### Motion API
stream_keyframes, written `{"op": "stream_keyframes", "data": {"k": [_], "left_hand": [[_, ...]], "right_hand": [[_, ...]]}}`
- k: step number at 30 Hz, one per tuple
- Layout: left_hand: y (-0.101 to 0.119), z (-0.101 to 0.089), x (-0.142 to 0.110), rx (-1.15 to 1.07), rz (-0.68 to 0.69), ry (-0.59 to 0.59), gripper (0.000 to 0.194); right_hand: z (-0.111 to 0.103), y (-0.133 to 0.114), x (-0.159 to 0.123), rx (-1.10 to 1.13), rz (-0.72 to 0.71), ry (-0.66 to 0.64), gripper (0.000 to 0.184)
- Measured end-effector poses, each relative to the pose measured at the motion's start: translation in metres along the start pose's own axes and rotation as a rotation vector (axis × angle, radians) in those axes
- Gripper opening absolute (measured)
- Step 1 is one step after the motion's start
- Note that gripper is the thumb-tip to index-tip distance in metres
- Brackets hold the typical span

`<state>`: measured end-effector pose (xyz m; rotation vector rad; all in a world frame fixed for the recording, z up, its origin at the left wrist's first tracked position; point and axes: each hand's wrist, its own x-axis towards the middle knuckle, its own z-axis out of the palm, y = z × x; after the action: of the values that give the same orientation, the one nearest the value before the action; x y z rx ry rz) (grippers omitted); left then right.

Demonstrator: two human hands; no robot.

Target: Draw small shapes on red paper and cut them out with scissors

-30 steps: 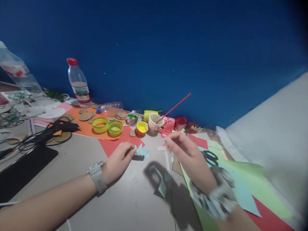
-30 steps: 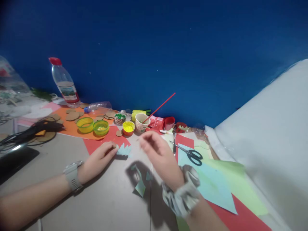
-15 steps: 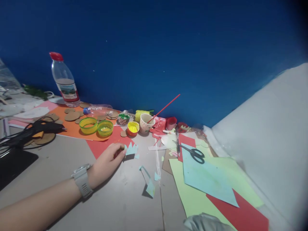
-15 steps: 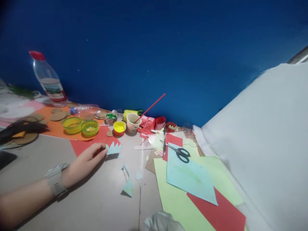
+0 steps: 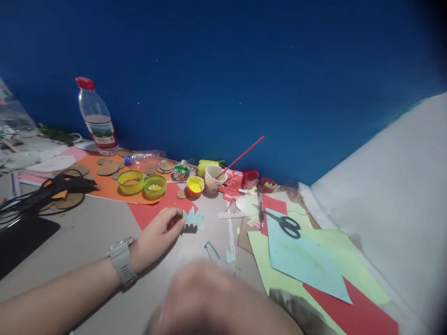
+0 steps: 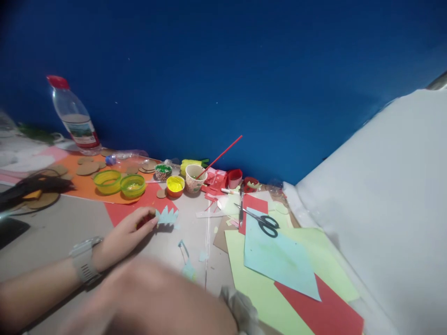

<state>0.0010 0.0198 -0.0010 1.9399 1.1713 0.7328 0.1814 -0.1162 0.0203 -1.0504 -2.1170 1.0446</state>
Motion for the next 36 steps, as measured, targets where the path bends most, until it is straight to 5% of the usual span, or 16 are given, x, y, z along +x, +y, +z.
{"op": "stream_keyframes", "data": {"k": [3,5,8,16,21,23,25,29,36], "left_hand": [[0.002,-0.001,-0.001,0.002,0.031,0.011,0.022],[0.003,-0.002,-0.001,0.019,0.043,0.02,0.022],[0.004,-0.003,-0.001,0.05,0.06,0.028,0.02],[0.007,-0.004,-0.002,0.148,0.139,0.043,0.022],[0.011,-0.053,0.018,0.465,0.209,0.204,0.068],[0.0,-0.072,0.029,0.688,0.145,0.276,0.086],[-0.014,-0.082,0.038,0.829,0.065,0.23,0.093],[-0.034,-0.078,0.044,0.871,0.062,0.195,0.093],[-0.032,-0.068,0.04,0.896,0.105,0.197,0.088]], "right_hand": [[-0.035,0.02,0.053,-0.06,0.177,0.419,0.049],[-0.047,0.039,0.073,0.017,0.301,0.579,0.046],[-0.048,0.061,0.081,0.204,0.342,0.507,0.02],[-0.039,0.075,0.076,0.294,0.273,0.513,0.025],[-0.04,0.081,0.078,0.312,0.269,0.553,0.026],[-0.04,0.08,0.079,0.311,0.273,0.555,0.026],[-0.039,0.079,0.079,0.307,0.279,0.557,0.026],[-0.039,0.078,0.079,0.295,0.291,0.558,0.024],[-0.039,0.078,0.079,0.286,0.301,0.541,0.024]]}}
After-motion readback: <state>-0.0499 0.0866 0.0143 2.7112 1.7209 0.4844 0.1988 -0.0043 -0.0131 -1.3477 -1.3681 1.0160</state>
